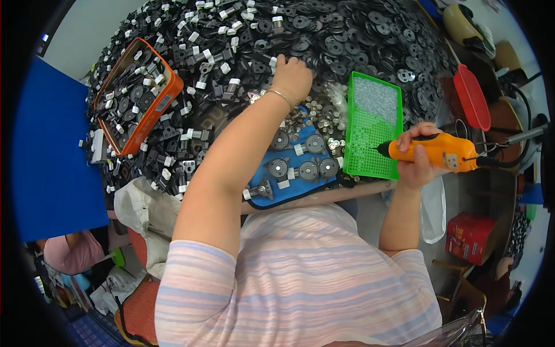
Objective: Assembling small plastic toy components using an electric screwdriver at a factory workbench.
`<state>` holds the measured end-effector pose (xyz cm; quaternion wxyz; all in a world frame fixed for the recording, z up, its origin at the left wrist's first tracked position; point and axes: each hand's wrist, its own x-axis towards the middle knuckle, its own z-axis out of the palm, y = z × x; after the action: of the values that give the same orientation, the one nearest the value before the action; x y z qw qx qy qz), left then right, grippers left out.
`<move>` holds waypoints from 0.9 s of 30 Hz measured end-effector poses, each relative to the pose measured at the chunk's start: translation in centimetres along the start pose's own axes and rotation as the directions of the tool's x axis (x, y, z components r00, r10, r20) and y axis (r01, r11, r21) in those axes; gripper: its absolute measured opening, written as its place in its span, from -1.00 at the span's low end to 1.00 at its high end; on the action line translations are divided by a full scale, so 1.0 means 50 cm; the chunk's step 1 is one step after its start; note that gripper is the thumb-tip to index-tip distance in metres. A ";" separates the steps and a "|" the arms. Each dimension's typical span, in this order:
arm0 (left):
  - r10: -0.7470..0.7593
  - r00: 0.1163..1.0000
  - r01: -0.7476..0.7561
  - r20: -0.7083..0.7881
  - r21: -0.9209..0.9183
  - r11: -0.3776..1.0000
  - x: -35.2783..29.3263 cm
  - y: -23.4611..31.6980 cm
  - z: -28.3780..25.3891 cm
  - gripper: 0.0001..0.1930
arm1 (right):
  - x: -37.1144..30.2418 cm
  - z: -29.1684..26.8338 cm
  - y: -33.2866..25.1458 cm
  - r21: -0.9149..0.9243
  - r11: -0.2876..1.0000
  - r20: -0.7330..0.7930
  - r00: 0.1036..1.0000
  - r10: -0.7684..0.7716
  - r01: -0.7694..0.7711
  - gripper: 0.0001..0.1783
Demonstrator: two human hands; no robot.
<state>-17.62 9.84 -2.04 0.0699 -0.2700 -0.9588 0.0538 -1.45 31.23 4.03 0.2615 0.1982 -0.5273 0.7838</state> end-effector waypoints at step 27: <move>-0.526 0.824 0.349 0.212 -0.921 0.175 -0.526 0.089 -0.091 -0.64 | -0.040 0.178 0.050 0.266 0.915 0.336 0.919 0.206 -0.302 -0.63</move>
<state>7.60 0.11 -0.92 -0.0127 0.0246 -0.8342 -0.5508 -1.14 21.76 4.33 0.0382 0.2832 -0.4516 0.8452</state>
